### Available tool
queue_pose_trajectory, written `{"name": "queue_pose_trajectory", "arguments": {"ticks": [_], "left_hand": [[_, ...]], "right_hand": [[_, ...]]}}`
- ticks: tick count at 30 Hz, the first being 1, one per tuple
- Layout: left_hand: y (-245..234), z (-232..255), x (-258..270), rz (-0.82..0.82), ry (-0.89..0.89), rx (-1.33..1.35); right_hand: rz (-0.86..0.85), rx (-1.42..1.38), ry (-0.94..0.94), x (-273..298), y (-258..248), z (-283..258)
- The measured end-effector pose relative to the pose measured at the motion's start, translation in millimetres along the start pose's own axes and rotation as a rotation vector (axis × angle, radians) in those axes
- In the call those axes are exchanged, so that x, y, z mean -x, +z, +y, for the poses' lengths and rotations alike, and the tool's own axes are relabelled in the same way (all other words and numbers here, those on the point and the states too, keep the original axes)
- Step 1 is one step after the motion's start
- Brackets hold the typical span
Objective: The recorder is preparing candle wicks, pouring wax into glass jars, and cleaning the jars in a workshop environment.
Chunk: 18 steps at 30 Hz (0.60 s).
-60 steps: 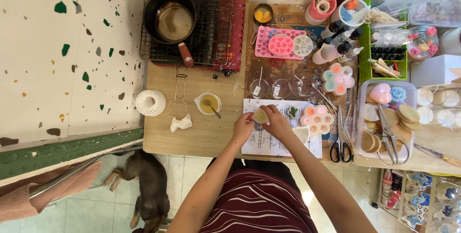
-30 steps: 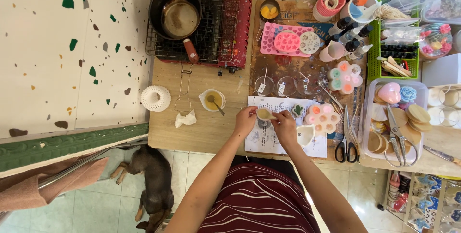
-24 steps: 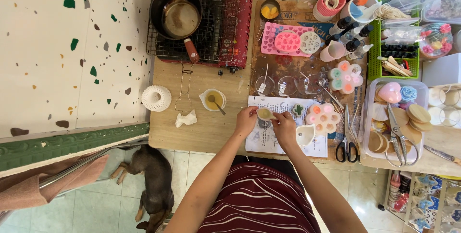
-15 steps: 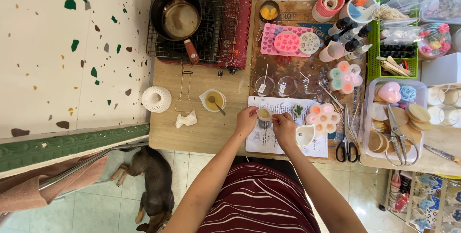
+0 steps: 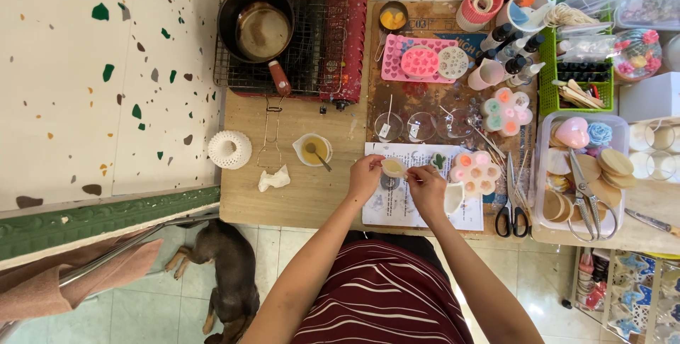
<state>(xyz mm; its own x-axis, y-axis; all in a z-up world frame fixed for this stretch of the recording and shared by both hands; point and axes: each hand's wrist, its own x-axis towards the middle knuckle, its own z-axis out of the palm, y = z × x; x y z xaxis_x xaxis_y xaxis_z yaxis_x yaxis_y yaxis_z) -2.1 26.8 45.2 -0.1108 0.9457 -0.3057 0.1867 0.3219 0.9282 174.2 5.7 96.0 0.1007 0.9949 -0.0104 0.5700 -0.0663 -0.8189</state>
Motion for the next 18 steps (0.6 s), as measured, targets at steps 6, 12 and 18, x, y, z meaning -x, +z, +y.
{"name": "queue_pose_trajectory", "arguments": {"ticks": [6,12,18], "left_hand": [[6.6,48.5,3.5,-0.105,0.005,0.139],[-10.9,55.0,23.1,-0.127,0.101,0.225],[-63.7,31.4,64.4,-0.081,-0.063,0.119]], "right_hand": [[0.029,-0.008,-0.011,-10.6,-60.6,-19.2],[0.071,0.091,-0.046,-32.0,-130.9,-18.8],[0.089,0.180,-0.059,-63.7,-169.6,8.2]]}}
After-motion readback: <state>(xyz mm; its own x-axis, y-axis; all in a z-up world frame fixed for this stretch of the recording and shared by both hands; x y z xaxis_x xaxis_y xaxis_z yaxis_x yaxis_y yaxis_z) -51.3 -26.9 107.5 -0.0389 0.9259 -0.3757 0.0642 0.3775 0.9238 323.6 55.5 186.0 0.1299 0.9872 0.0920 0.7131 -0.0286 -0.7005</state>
